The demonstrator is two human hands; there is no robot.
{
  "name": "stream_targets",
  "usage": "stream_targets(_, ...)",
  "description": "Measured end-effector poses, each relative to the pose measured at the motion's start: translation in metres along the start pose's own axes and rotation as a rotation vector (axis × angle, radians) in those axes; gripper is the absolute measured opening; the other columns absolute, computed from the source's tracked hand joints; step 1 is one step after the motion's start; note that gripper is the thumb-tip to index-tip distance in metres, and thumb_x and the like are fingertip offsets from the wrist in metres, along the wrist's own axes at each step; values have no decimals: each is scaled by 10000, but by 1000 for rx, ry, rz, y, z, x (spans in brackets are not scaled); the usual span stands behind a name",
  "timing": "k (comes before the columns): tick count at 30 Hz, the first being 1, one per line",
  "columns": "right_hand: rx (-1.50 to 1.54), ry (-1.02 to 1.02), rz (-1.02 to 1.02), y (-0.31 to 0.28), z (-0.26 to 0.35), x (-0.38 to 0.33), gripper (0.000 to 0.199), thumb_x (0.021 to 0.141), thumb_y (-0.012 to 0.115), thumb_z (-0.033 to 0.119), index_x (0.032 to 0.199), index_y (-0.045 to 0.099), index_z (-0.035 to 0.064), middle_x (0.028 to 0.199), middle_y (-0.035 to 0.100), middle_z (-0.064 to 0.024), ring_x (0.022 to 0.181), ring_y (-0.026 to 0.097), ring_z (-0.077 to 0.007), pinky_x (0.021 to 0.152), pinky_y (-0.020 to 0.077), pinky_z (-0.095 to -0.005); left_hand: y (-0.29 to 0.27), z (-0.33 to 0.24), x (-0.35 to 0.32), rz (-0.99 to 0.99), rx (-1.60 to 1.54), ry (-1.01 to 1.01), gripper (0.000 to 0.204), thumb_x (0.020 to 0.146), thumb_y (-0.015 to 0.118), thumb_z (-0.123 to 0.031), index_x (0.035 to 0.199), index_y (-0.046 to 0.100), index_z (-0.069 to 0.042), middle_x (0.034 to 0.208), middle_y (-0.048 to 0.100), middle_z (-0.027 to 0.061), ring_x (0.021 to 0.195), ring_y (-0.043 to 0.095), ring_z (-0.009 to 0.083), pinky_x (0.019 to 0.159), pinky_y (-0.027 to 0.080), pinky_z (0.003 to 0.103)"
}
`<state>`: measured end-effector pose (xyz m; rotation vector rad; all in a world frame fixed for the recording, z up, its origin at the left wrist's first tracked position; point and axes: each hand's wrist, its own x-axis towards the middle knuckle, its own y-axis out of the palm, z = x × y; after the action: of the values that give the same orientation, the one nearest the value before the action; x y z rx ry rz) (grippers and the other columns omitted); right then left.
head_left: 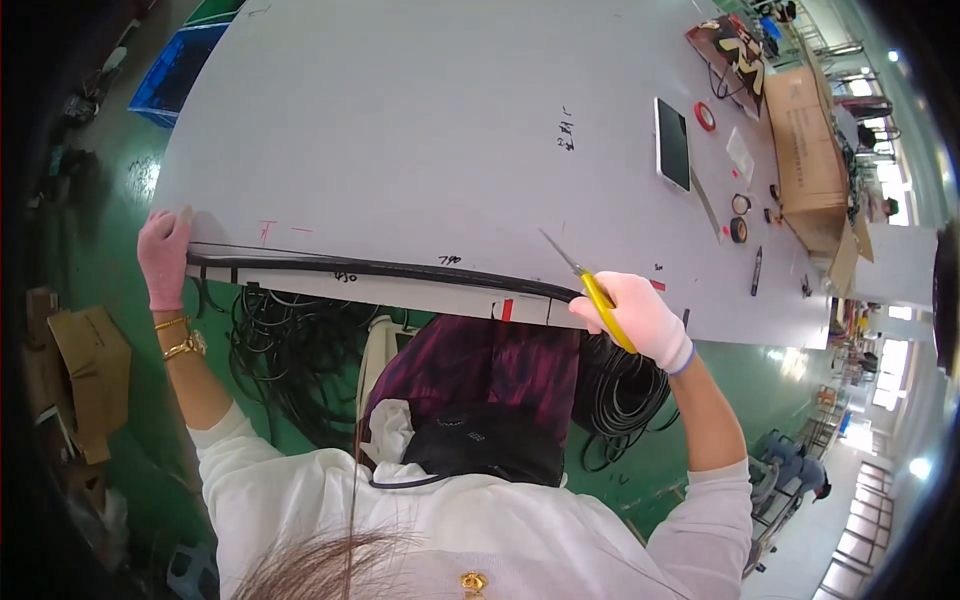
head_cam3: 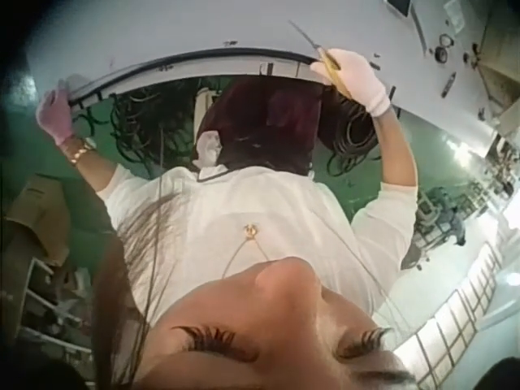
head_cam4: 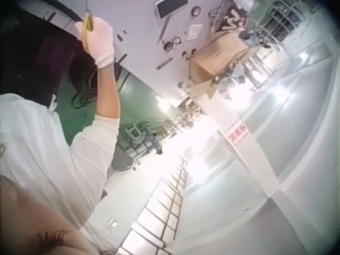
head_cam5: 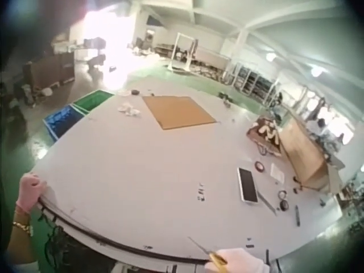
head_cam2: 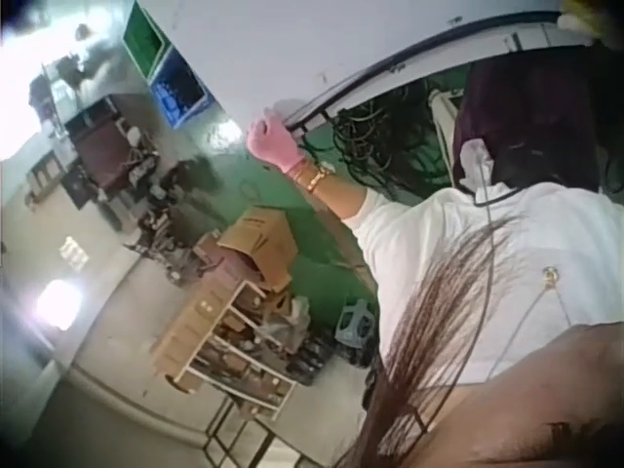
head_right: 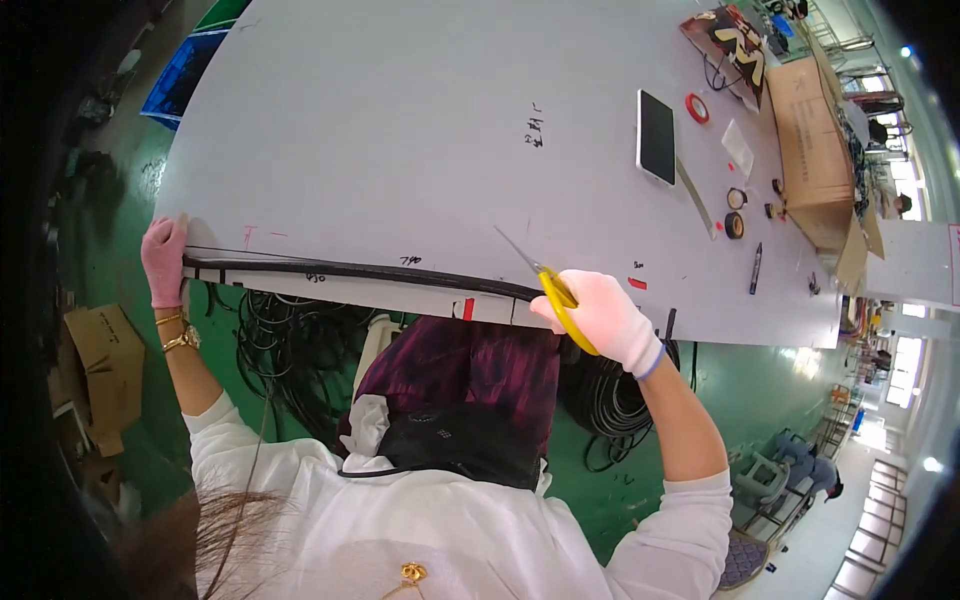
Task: Cutting black rubber cables to a specific length using a pair of scissors on a workbench.
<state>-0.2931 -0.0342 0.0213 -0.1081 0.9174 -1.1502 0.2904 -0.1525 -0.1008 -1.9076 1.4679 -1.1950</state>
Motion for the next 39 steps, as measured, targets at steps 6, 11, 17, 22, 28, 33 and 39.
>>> stream_targets(6, -372, -149, -204, 18, -14, 3, 356, 899, 746, 276, 852, 558, -23, 685, 556, -194, 601, 491, -335, 604, 464, -377, -2, -10, 2, -19, -15, -13, 439, 901, 676, -46, 680, 302, 20, 658, 217, 97, 626, 225, 198, 684, 414, 319)
stream_targets(11, -264, -271, -241, 23, -11, -11, 299, 900, 755, 232, 930, 598, -21, 726, 590, -166, 577, 542, -260, 588, 471, -355, 1, 0, 2, -17, 4, 29, 446, 925, 682, -65, 692, 309, 11, 706, 225, 90, 645, 255, 207, 698, 417, 334)
stream_targets(17, 267, 30, -3, 16, 7, -13, 264, 926, 716, 220, 1008, 630, -16, 778, 661, -41, 583, 554, -126, 558, 437, -265, -1, 0, 1, 0, 24, -33, 432, 932, 679, -67, 703, 321, 12, 711, 228, 80, 655, 254, 195, 724, 431, 329)
stream_targets(22, 203, 114, 25, 9, 6, -1, 248, 931, 694, 238, 880, 621, 7, 731, 621, -47, 562, 524, -91, 534, 418, -276, -7, -7, 1, -3, 4, -26, 425, 932, 677, -67, 707, 324, 8, 715, 244, 75, 668, 274, 189, 662, 384, 329)
stream_targets(28, -429, -5, -27, 10, 6, 20, 342, 904, 715, 296, 881, 588, -21, 743, 589, -203, 650, 589, -344, 646, 472, -420, 6, -2, 0, 10, -43, -52, 418, 937, 667, -71, 710, 322, -5, 717, 257, 57, 685, 286, 167, 622, 334, 312)
stream_targets(33, -424, 47, 8, 7, 18, 25, 359, 888, 731, 323, 908, 601, -12, 777, 615, -221, 740, 587, -429, 693, 485, -445, -3, 1, -1, 3, -38, -44, 411, 953, 650, -79, 712, 324, -7, 715, 262, 49, 692, 287, 153, 617, 323, 306)
stream_targets(39, -590, 68, -27, 13, 6, 28, 392, 894, 738, 368, 991, 630, 4, 836, 669, -224, 811, 647, -432, 728, 519, -449, -1, 5, -1, 9, -27, -34, 412, 967, 641, -89, 717, 324, -7, 713, 268, 40, 695, 295, 144, 617, 321, 300)
